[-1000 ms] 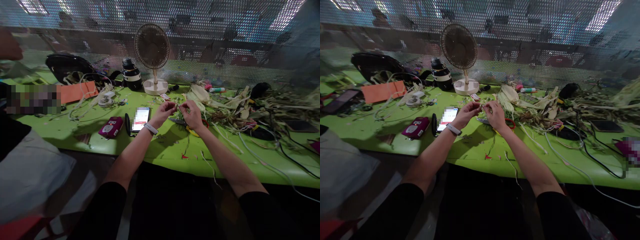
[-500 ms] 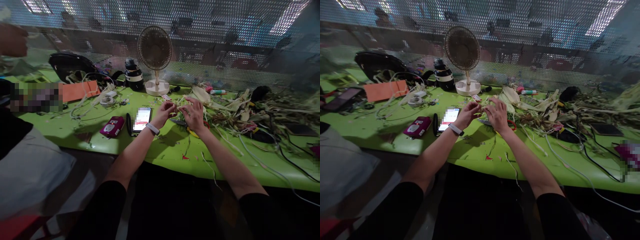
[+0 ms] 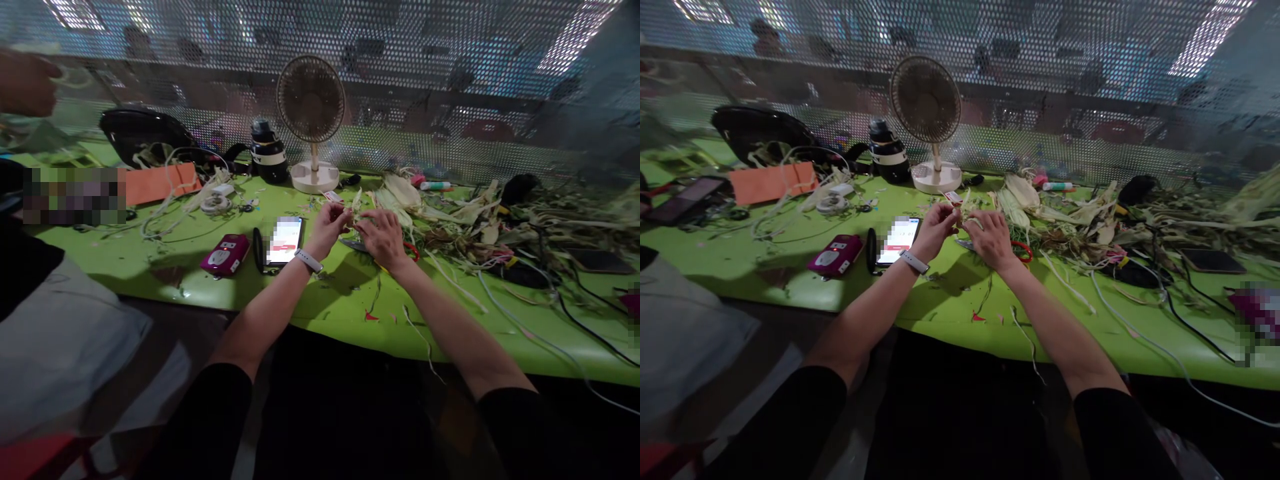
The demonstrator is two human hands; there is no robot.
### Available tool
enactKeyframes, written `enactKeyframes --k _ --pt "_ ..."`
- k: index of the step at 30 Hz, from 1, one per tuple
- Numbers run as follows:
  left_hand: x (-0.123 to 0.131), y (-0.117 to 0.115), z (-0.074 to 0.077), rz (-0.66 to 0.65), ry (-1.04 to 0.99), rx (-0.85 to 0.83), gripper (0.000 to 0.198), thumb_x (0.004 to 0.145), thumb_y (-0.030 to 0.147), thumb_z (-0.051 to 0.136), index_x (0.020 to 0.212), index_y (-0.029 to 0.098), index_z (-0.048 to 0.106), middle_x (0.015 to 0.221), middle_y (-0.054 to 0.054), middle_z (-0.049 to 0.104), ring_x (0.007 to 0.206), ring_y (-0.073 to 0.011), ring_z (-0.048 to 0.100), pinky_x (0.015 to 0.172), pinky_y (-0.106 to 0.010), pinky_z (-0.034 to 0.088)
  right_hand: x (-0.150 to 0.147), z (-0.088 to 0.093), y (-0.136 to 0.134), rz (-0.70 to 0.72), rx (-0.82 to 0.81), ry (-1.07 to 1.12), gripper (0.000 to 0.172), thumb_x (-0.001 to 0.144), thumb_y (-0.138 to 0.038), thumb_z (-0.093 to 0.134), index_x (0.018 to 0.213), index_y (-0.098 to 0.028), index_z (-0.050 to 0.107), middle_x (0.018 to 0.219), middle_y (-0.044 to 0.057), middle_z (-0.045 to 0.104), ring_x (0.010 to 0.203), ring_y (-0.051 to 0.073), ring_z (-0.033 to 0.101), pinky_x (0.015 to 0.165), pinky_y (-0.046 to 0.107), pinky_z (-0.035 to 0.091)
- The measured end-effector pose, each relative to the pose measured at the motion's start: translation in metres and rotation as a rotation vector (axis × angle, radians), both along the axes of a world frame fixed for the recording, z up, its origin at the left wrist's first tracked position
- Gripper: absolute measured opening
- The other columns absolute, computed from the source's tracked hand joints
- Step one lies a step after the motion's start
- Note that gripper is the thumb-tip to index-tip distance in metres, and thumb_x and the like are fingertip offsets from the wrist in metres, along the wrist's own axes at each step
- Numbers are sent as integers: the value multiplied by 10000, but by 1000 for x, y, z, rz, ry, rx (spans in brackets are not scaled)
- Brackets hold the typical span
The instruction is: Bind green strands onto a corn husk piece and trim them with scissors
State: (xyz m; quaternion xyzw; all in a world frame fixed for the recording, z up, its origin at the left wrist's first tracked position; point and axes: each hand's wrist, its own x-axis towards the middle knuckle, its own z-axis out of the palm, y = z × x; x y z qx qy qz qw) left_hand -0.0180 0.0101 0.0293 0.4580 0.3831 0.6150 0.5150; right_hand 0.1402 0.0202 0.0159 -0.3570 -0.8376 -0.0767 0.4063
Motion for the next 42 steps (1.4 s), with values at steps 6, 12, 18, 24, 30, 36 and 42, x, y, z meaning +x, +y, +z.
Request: enactKeyframes --k 6,12,18,24,30,36,42 --pt "1 0 -2 -5 15 25 258 807 256 721 820 194 471 685 61 543 595 -57 512 564 -194 418 -2 -1 -1 27 72 52 152 925 -376 556 905 -271 665 1083 76 659 1022 252 557 907 445 428" --pt "3 1 -2 32 42 65 240 821 213 703 818 199 464 684 57 539 601 -70 516 576 -214 420 -4 4 1 -1 12 337 229 912 -441 549 939 -218 595 966 98 644 975 248 580 882 438 473" --pt "4 -1 -2 -4 42 103 220 799 233 726 832 195 512 745 44 566 627 -62 525 577 -203 436 -6 2 5 112 -206 325 333 927 -512 494 876 -202 602 857 77 664 813 211 602 778 377 493" --pt "-1 -4 2 -119 -36 -11 253 748 285 765 959 196 658 839 8 652 716 -83 604 642 -216 504 -4 4 6 148 -277 359 306 940 -486 483 862 -219 612 837 48 667 768 186 601 747 333 497" --pt "-4 0 1 -81 -55 -48 264 709 368 790 860 177 689 790 4 666 689 -84 621 669 -236 551 -3 5 6 143 -164 302 326 955 -493 471 857 -235 645 860 57 693 848 210 630 804 359 492" --pt "-6 0 0 -88 -10 3 281 723 320 782 952 190 686 833 1 688 725 -88 647 693 -234 566 -2 8 5 210 -218 385 328 945 -498 495 850 -221 644 855 49 688 829 191 635 784 340 506" --pt "-5 2 -2 -95 -49 27 251 745 289 773 952 190 669 870 -5 696 770 -97 665 803 -292 566 -4 2 10 130 -266 503 402 909 -568 521 1082 -212 591 906 63 659 810 195 629 755 358 524"
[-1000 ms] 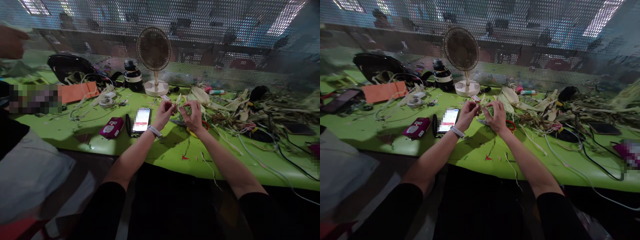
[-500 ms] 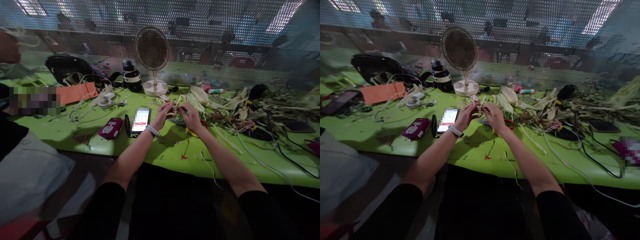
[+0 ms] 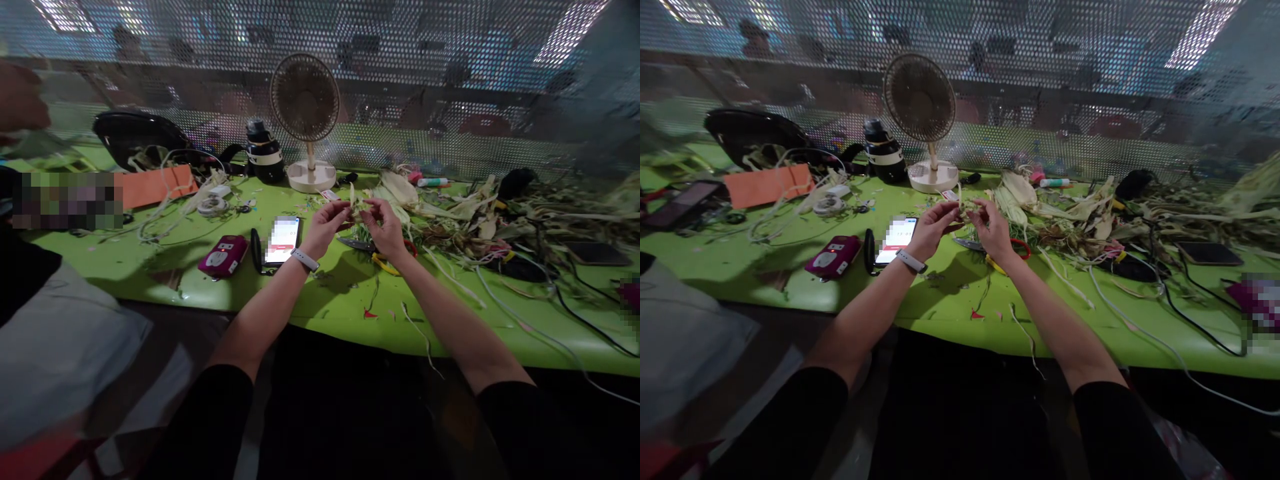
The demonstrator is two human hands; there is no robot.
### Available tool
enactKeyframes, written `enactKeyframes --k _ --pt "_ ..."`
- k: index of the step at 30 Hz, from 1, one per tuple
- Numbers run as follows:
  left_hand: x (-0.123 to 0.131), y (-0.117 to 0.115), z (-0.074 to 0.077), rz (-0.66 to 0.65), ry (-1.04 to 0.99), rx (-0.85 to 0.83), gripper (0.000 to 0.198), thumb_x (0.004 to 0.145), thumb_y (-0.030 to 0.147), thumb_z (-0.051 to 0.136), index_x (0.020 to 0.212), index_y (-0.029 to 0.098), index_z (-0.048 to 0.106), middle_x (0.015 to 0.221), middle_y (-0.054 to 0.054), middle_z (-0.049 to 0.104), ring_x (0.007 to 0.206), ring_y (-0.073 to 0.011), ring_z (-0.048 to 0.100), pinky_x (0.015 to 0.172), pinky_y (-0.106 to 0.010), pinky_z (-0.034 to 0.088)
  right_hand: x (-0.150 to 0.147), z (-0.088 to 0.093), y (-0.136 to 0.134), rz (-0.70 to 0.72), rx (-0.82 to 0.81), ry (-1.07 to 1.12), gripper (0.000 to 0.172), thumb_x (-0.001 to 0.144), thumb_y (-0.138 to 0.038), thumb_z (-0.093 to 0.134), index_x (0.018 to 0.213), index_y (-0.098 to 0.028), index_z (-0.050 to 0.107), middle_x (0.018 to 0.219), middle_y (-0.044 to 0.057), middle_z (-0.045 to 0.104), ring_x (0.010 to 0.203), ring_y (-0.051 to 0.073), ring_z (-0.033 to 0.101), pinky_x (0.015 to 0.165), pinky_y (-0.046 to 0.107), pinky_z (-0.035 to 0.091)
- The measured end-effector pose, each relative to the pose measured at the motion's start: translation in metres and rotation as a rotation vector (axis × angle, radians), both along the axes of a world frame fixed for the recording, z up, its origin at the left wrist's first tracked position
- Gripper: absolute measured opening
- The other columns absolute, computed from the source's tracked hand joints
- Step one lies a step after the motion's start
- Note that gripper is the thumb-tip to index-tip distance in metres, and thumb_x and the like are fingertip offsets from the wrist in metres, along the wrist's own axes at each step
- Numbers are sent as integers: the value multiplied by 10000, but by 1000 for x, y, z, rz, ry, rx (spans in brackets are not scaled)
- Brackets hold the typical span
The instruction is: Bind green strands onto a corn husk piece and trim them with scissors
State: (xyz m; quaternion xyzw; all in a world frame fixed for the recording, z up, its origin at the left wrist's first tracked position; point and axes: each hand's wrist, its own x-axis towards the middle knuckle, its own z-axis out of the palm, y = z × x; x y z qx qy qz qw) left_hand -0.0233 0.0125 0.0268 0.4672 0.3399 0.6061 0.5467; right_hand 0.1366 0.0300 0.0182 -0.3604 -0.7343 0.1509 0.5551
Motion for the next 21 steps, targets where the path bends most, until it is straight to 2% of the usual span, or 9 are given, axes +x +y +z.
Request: enactKeyframes --k 2,5,10,14,21 --pt "0 1 -1 39 -42 -15 258 747 272 770 971 201 664 895 -4 706 815 -100 675 833 -283 553 -2 -2 0 -75 2 64 487 875 -594 559 1175 -210 530 1024 103 640 873 209 632 762 373 535" --pt "0 2 -2 62 -91 -64 319 731 236 780 1024 215 656 937 -9 721 882 -112 688 825 -256 541 -3 -2 -3 -129 13 93 493 852 -603 584 1137 -206 517 1107 138 603 923 217 625 762 375 541" --pt "1 5 -6 42 -134 -78 400 693 232 805 1059 222 645 941 -8 728 889 -113 690 750 -210 512 -4 2 -8 -75 -75 50 398 859 -599 566 956 -214 556 903 59 640 765 171 602 693 331 527" --pt "5 5 -10 31 -184 -114 391 657 211 819 994 217 621 923 6 730 870 -104 685 724 -197 501 -5 -1 -6 -32 -136 47 370 851 -583 576 896 -217 552 746 5 625 628 146 557 602 300 491" --pt "5 -1 -2 15 -174 -164 341 584 266 852 836 189 635 841 19 716 789 -95 671 643 -178 468 -1 0 -3 40 -129 -23 274 891 -473 541 865 -202 571 739 15 621 637 152 545 631 307 469"
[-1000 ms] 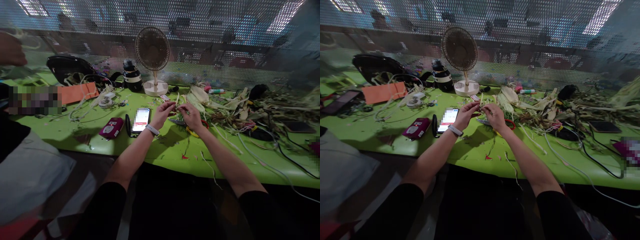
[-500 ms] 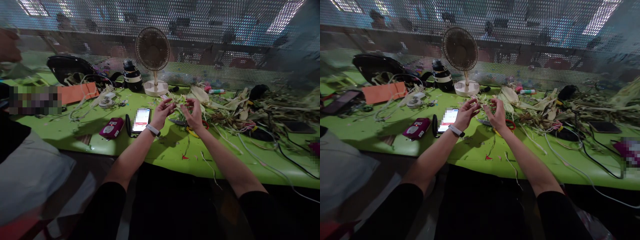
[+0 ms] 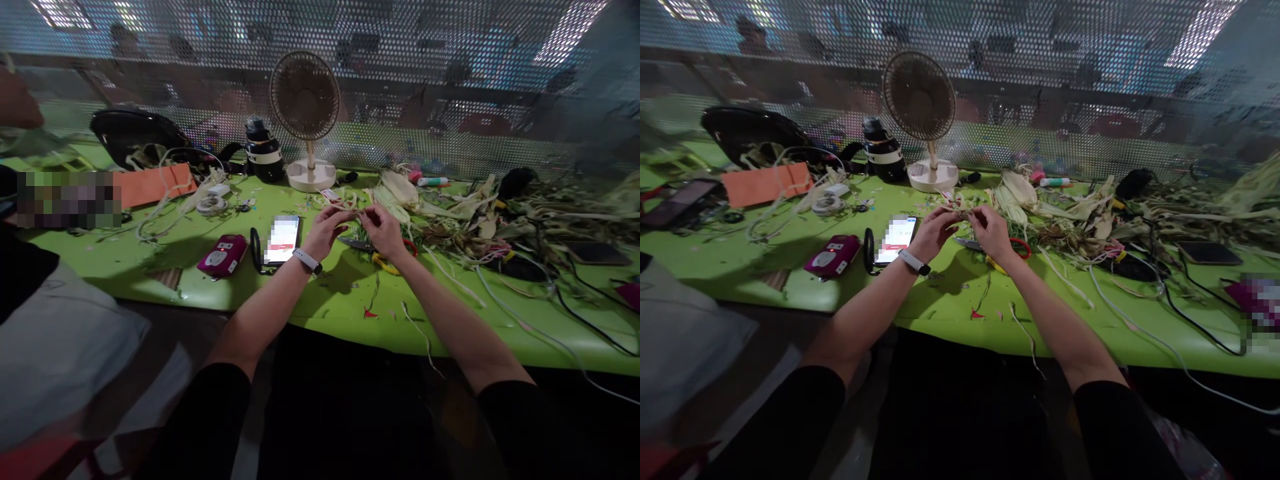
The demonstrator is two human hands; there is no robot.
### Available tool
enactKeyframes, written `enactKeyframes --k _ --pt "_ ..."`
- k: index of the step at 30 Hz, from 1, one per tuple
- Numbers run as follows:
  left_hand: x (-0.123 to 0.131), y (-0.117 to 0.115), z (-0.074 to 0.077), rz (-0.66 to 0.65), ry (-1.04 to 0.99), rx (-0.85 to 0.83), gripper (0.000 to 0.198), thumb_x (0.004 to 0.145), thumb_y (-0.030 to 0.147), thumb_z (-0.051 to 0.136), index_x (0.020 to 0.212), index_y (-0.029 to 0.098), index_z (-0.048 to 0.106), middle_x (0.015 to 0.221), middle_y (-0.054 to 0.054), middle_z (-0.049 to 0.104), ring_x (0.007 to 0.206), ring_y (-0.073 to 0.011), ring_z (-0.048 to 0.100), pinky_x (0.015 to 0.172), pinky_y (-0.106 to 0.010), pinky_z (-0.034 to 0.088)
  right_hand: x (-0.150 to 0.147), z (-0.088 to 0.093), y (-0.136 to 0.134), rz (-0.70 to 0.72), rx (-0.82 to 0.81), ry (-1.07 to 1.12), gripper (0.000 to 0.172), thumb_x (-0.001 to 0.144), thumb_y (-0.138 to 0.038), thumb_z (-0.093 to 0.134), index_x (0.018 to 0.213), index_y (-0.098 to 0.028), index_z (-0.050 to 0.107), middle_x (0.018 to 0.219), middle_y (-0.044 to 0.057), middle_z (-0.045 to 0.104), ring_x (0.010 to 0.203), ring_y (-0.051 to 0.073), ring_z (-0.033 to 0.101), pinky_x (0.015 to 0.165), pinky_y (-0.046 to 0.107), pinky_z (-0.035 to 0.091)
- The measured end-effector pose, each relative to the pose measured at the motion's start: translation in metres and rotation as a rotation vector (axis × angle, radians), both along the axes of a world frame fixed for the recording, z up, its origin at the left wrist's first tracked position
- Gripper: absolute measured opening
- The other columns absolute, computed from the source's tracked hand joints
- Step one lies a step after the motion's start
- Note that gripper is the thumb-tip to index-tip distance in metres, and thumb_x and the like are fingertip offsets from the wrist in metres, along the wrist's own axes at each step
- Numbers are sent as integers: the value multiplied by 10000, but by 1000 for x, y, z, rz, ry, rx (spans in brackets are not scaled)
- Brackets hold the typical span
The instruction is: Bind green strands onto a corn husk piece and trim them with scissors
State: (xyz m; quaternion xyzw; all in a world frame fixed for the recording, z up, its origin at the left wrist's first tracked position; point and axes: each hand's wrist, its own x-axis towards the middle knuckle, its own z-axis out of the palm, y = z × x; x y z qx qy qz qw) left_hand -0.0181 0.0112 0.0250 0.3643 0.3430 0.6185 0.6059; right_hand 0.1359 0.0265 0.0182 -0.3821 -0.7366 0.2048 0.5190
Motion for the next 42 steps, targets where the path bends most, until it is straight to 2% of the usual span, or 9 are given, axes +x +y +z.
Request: enactKeyframes --k 3,8,10,14,18,26,32,37,42 --pt "-1 -2 4 10 88 21 366 559 376 871 781 170 664 793 9 703 777 -104 664 644 -188 457 2 1 2 6 15 -64 253 903 -445 529 862 -201 580 762 25 618 674 161 553 658 315 477" --pt "1 -1 3 74 129 14 452 490 466 889 741 167 660 747 10 686 742 -107 655 670 -206 467 2 1 2 -119 263 -171 247 932 -437 504 858 -218 590 936 87 639 945 232 587 865 406 484" --pt "1 -1 2 77 150 7 450 498 477 884 715 164 645 736 4 686 747 -114 659 676 -211 467 1 -1 0 -130 284 -201 251 954 -427 463 890 -219 587 940 94 646 933 233 594 852 401 488" --pt "3 -2 2 63 233 39 374 583 445 855 714 165 645 752 -17 706 787 -139 672 642 -213 434 -1 -7 -1 -195 247 -266 290 979 -446 398 949 -212 566 890 92 653 808 222 605 752 367 484" --pt "6 -3 2 34 214 99 287 622 366 844 739 164 677 746 -15 707 746 -125 646 648 -225 428 0 -11 1 -230 150 -239 312 990 -470 348 996 -211 521 847 81 640 748 223 612 697 362 474" --pt "8 -4 0 -32 68 162 328 518 258 895 726 167 658 750 13 707 702 -95 630 659 -220 450 -2 -10 2 -161 82 -104 304 965 -514 386 992 -229 488 825 55 642 713 196 613 677 341 484" --pt "4 1 0 20 22 68 365 584 211 862 806 174 575 749 15 707 693 -89 657 606 -190 423 -2 -8 1 -69 9 -50 358 930 -516 497 1126 -217 508 839 48 668 709 197 630 704 353 521" --pt "6 -1 3 91 -33 -12 394 658 117 800 863 189 471 719 15 702 664 -95 673 645 -208 462 -1 -11 -1 -171 166 -208 369 971 -416 468 1271 -201 482 900 61 692 802 210 642 789 372 506" --pt "8 -2 3 158 49 -12 444 686 99 780 948 202 437 728 23 698 648 -103 672 665 -236 488 -2 -10 -4 -268 353 -584 279 1004 -289 396 1083 -182 640 983 114 699 910 239 621 846 385 456"
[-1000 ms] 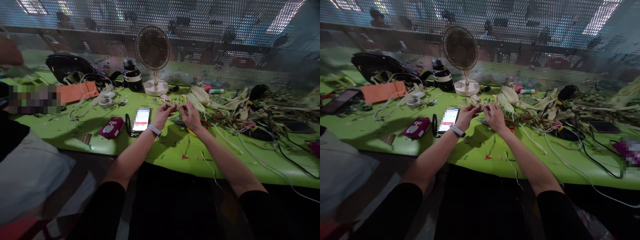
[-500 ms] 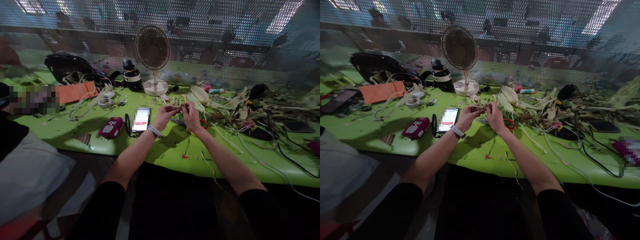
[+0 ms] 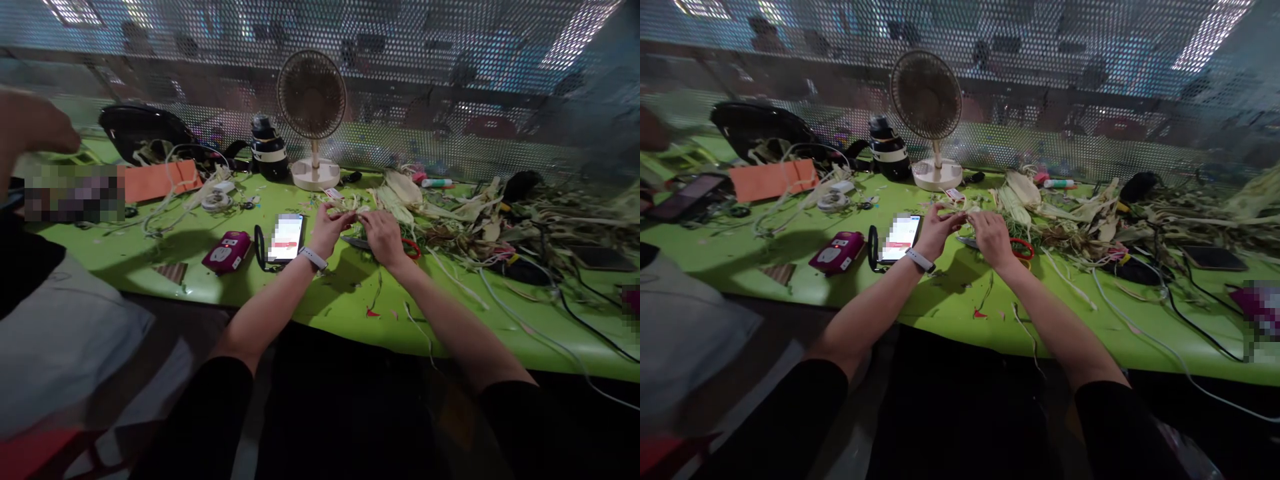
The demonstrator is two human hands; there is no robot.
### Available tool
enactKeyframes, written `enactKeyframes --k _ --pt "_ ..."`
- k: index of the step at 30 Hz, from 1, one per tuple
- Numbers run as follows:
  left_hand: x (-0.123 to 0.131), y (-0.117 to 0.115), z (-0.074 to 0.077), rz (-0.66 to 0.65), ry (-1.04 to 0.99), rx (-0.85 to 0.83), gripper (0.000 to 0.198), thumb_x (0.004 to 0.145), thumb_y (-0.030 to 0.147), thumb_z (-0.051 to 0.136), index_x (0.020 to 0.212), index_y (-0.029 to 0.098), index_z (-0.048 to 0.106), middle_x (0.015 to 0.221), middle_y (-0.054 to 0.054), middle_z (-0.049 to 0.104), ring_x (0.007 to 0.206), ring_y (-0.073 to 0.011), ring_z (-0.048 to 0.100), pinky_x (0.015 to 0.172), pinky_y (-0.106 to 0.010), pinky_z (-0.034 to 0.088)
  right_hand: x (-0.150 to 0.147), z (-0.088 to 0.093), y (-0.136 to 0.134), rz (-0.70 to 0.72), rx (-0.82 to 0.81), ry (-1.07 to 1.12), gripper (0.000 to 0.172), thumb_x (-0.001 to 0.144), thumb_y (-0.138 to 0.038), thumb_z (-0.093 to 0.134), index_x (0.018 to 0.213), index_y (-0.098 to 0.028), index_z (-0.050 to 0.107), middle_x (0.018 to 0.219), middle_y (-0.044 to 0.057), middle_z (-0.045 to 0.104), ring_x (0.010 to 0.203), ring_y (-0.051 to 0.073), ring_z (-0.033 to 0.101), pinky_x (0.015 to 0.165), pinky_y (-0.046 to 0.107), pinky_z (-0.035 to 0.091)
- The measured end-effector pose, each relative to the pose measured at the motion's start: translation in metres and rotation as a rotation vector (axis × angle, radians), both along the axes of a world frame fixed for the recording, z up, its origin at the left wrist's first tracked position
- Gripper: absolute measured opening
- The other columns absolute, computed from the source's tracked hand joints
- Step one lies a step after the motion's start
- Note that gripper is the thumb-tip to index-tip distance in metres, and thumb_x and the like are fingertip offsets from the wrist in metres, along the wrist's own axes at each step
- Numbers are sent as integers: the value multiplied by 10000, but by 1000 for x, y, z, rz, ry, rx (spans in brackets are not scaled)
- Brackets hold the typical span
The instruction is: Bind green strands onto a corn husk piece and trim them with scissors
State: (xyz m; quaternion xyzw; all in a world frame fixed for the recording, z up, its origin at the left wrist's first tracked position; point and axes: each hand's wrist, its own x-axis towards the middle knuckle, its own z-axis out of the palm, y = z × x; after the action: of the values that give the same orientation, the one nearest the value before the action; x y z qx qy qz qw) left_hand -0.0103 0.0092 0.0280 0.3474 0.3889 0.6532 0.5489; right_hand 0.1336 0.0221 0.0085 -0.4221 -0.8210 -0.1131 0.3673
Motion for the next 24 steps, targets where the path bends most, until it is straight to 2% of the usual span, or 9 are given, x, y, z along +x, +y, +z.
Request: enactKeyframes --k 3,7,12,14,16,19,24 --pt "-1 1 -2 10 78 20 425 690 126 784 945 199 452 727 24 696 649 -103 667 635 -221 479 0 3 -3 -53 48 -123 302 1004 -241 380 1079 -158 661 972 123 692 903 242 598 835 382 435" --pt "-4 2 -4 -36 180 80 341 668 214 814 865 185 537 708 14 687 652 -111 655 630 -226 483 1 9 -5 -92 34 -159 334 1006 -258 354 1022 -157 672 948 140 670 914 265 577 823 404 425" --pt "-7 5 -6 -122 284 115 191 679 243 794 803 164 672 725 -18 681 655 -122 610 646 -263 481 8 14 -1 34 0 -106 268 987 -276 402 992 -200 660 1210 157 625 1168 299 521 964 467 384" --pt "-8 6 -6 -170 320 113 169 685 243 788 803 165 695 769 -31 687 675 -132 599 659 -279 478 10 14 2 80 -23 -75 241 982 -277 417 981 -204 647 1264 150 609 1210 298 503 996 481 367" --pt "-10 6 -5 -222 363 133 153 689 230 784 804 164 709 802 -40 688 693 -136 585 674 -286 470 11 13 5 94 -55 -62 240 984 -289 413 962 -201 636 1207 145 640 1146 292 538 979 479 375" --pt "-11 6 -2 -273 409 204 139 702 217 775 819 160 723 812 -43 680 729 -139 572 721 -279 453 12 12 10 88 -101 -11 277 995 -336 394 929 -197 625 1018 129 682 988 274 587 921 457 402" --pt "-12 5 2 -311 374 257 114 719 197 745 814 164 692 844 -30 664 809 -133 568 803 -254 440 14 16 12 166 -211 260 307 962 -468 459 871 -208 594 889 79 655 850 214 589 784 356 457"
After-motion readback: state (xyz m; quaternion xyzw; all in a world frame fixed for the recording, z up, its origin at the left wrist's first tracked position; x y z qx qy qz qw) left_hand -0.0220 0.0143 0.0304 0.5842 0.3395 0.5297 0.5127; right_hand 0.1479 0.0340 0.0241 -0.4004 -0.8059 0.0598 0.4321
